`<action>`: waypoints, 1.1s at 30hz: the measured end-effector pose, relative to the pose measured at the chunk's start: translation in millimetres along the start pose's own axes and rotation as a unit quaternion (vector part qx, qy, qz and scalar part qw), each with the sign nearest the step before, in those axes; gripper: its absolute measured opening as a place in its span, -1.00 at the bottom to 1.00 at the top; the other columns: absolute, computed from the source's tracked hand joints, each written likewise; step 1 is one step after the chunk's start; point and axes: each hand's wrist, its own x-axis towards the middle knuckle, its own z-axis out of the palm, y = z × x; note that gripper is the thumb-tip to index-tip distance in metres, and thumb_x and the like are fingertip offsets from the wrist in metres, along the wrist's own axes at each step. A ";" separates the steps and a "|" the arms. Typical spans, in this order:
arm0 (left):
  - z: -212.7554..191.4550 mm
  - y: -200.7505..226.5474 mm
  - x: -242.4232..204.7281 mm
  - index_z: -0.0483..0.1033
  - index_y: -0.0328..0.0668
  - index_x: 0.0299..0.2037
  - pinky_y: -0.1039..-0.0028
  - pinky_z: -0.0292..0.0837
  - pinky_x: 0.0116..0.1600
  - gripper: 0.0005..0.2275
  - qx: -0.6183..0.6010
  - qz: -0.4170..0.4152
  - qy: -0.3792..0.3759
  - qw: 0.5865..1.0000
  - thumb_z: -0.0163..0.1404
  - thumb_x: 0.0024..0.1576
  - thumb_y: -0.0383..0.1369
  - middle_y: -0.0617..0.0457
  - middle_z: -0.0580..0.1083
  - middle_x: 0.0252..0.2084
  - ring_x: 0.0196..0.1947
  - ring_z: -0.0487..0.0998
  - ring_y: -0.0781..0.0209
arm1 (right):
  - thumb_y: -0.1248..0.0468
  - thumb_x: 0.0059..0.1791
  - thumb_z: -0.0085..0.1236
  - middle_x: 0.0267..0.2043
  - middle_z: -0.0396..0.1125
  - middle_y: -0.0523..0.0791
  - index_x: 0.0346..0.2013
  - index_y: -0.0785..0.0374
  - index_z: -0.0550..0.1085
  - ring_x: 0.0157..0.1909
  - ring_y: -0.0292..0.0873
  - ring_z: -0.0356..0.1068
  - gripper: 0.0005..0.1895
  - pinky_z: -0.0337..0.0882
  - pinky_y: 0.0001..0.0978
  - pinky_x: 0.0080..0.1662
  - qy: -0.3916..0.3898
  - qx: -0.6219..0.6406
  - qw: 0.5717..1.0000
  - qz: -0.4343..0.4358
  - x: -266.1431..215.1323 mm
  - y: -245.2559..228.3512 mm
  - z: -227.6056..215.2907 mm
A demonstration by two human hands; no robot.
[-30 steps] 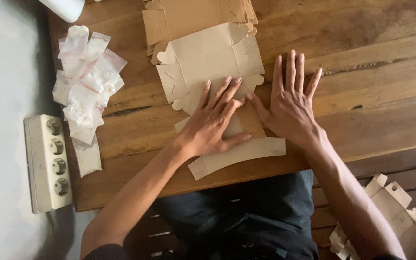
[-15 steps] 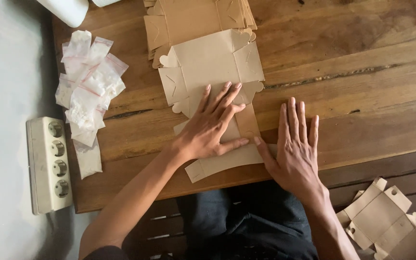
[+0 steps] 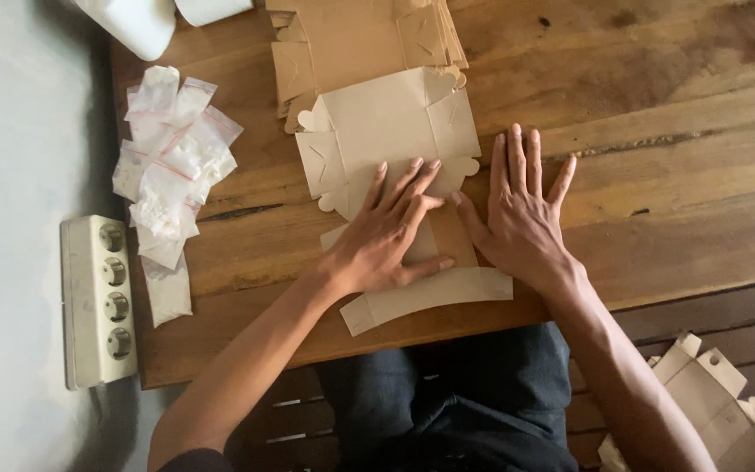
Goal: The person folds flat cardboard box blanks into assembled boxes by hand. They repeatedly fold side flaps, tuck tabs into slots, and press seams to form the box shape, then stack the finished boxes on the table.
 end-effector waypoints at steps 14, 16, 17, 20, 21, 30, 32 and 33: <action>3.4 -4.1 -1.2 0.31 -0.20 0.20 -0.18 -0.41 0.58 -0.38 0.012 0.008 0.003 1.000 -0.17 0.24 0.22 -0.22 -0.14 0.57 0.60 -0.18 -0.18 | -0.11 0.14 -0.15 0.61 -0.25 0.20 0.51 0.50 -0.05 0.63 0.19 -0.32 -0.11 -0.34 0.24 0.48 0.041 0.009 0.999 -0.007 -46.4 -9.9 -7.9; 3.0 -3.4 -1.5 0.33 -0.19 0.19 -0.18 -0.38 0.58 -0.40 0.018 0.008 0.003 1.000 -0.15 0.25 0.20 -0.20 -0.14 0.57 0.60 -0.16 -0.16 | -0.11 0.12 -0.09 0.61 -0.24 0.19 0.51 0.50 -0.06 0.63 0.18 -0.31 -0.09 -0.32 0.24 0.49 0.042 0.013 0.999 -0.007 -59.5 -11.9 -9.3; 2.4 -2.9 -1.4 0.33 -0.18 0.17 -0.16 -0.40 0.58 -0.41 0.017 0.011 0.004 1.000 -0.15 0.25 0.20 -0.22 -0.13 0.57 0.60 -0.16 -0.16 | -0.10 0.12 -0.11 0.61 -0.24 0.20 0.51 0.49 -0.06 0.63 0.18 -0.31 -0.10 -0.32 0.23 0.49 0.043 0.010 0.999 -0.011 -65.5 -12.8 -9.6; 1.0 -2.9 -0.5 0.33 -0.18 0.16 -0.15 -0.42 0.58 -0.42 0.016 0.012 0.004 1.000 -0.15 0.26 0.20 -0.23 -0.13 0.57 0.60 -0.17 -0.16 | -0.10 0.13 -0.12 0.61 -0.22 0.19 0.52 0.47 -0.04 0.63 0.17 -0.30 -0.13 -0.31 0.21 0.50 0.044 0.002 0.999 -0.013 -73.6 -14.3 -10.9; 1.2 -2.6 -0.5 0.33 -0.18 0.17 -0.16 -0.42 0.58 -0.42 0.015 0.010 0.002 1.000 -0.16 0.26 0.20 -0.23 -0.14 0.57 0.60 -0.18 -0.15 | -0.10 0.13 -0.13 0.61 -0.21 0.18 0.52 0.46 -0.03 0.63 0.15 -0.29 -0.13 -0.30 0.20 0.50 0.044 -0.002 0.999 -0.011 -75.7 -14.8 -11.4; 3.5 -3.5 -2.5 0.37 -0.21 0.18 -0.14 -0.41 0.59 -0.42 0.025 0.017 0.018 0.999 -0.08 0.27 0.18 -0.20 -0.13 0.57 0.60 -0.17 -0.14 | -0.15 0.14 -0.21 0.63 -0.33 0.17 0.53 0.47 -0.14 0.64 0.18 -0.39 -0.09 -0.44 0.34 0.46 0.012 0.011 1.000 -0.011 -51.5 -7.1 -7.2; 3.3 -2.9 -1.5 0.37 -0.20 0.18 -0.15 -0.38 0.59 -0.43 0.021 0.014 0.014 1.000 -0.08 0.26 0.17 -0.20 -0.12 0.57 0.60 -0.16 -0.15 | -0.17 0.14 -0.25 0.63 -0.35 0.17 0.53 0.49 -0.15 0.64 0.17 -0.42 -0.08 -0.47 0.33 0.45 0.002 0.006 1.000 -0.005 -39.2 -4.9 -6.7; 2.6 -3.2 -1.3 0.37 -0.18 0.18 -0.17 -0.35 0.59 -0.44 0.017 0.012 0.010 1.000 -0.08 0.26 0.16 -0.19 -0.11 0.57 0.59 -0.15 -0.16 | -0.18 0.15 -0.29 0.63 -0.38 0.16 0.52 0.50 -0.16 0.64 0.16 -0.45 -0.08 -0.51 0.33 0.44 -0.009 0.003 1.000 0.001 -32.4 -4.2 -6.1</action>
